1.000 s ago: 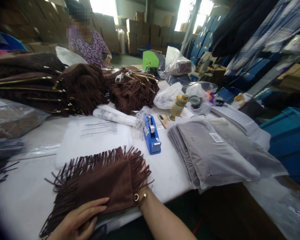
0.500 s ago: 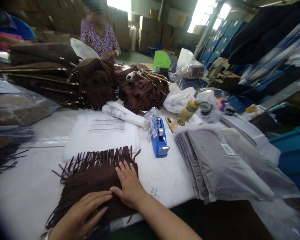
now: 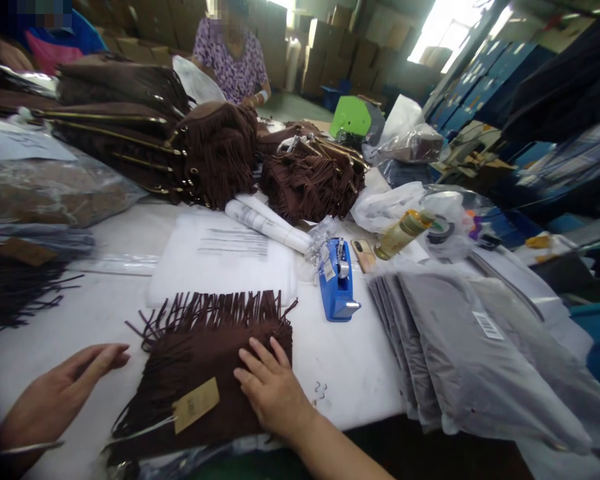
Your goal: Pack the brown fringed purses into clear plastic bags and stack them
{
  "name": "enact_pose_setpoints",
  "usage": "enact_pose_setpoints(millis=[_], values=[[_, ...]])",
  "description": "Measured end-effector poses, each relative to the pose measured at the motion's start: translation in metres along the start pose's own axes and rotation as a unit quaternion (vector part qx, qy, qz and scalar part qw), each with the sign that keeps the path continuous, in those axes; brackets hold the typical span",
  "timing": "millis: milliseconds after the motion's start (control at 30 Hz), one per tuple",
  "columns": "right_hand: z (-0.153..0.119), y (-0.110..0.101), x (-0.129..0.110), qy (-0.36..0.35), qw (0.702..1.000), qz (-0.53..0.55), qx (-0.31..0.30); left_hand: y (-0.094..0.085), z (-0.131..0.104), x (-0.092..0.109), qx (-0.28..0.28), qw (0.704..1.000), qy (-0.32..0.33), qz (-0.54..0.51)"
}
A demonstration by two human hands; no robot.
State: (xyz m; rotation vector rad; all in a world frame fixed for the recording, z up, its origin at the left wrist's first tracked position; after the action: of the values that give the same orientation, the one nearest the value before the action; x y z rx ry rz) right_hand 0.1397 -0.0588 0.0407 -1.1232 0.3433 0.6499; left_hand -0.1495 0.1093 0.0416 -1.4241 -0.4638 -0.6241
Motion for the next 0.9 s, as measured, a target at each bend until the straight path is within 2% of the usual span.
enact_pose_setpoints(millis=[33, 67, 100, 133, 167, 200, 267, 300, 367, 433, 533, 667, 833, 900], values=[[0.0, -0.004, -0.001, 0.009, 0.999, 0.027, 0.028, 0.0, -0.001, -0.011, -0.043, 0.996, -0.063, -0.042], [-0.002, -0.01, 0.004, 0.05, 0.995, 0.059, 0.069, 0.002, -0.005, -0.018, -0.084, 0.982, -0.133, -0.102], [-0.004, -0.019, 0.014, 0.125, 0.98, 0.099, 0.116, 0.005, -0.009, -0.023, -0.118, 0.957, -0.205, -0.169], [-0.007, -0.028, 0.029, 0.226, 0.95, 0.145, 0.156, 0.009, -0.012, -0.026, -0.144, 0.921, -0.275, -0.237], [-0.009, -0.035, 0.047, 0.341, 0.901, 0.195, 0.182, 0.014, -0.014, -0.026, -0.158, 0.883, -0.332, -0.291], [-0.011, -0.04, 0.065, 0.443, 0.844, 0.249, 0.175, 0.018, -0.013, -0.024, -0.167, 0.854, -0.37, -0.325], [-0.005, -0.044, 0.096, 0.576, 0.737, 0.34, 0.098, 0.026, -0.006, -0.018, -0.205, 0.811, -0.417, -0.355], [0.001, -0.044, 0.107, 0.605, 0.702, 0.373, 0.045, 0.029, -0.001, -0.015, -0.234, 0.797, -0.426, -0.36], [0.019, -0.038, 0.121, 0.624, 0.656, 0.42, -0.062, 0.034, 0.013, -0.008, -0.295, 0.779, -0.417, -0.364], [0.039, -0.025, 0.124, 0.62, 0.606, 0.471, -0.162, 0.039, 0.027, -0.002, -0.355, 0.762, -0.395, -0.371], [0.066, 0.0, 0.123, 0.584, 0.542, 0.549, -0.252, 0.048, 0.044, 0.005, -0.408, 0.731, -0.381, -0.392], [0.088, 0.031, 0.127, 0.537, 0.521, 0.606, -0.271, 0.065, 0.061, 0.018, -0.451, 0.69, -0.388, -0.413], [0.1, 0.055, 0.134, 0.521, 0.505, 0.616, -0.306, 0.092, 0.074, 0.038, -0.538, 0.61, -0.393, -0.428], [0.103, 0.056, 0.132, 0.519, 0.519, 0.607, -0.303, 0.097, 0.08, 0.045, -0.555, 0.61, -0.365, -0.432]])
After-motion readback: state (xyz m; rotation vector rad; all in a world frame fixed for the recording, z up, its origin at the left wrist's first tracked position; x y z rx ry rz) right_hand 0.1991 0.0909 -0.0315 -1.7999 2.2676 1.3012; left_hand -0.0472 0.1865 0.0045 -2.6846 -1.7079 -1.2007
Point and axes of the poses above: each hand's wrist, its own z-axis towards the middle knuckle, its own y-axis out of the palm, x = y × z, the point moved 2 cm from there along z, towards the middle knuckle, and after that the axes turned 14 degrees about x, right-handed, at the moved point
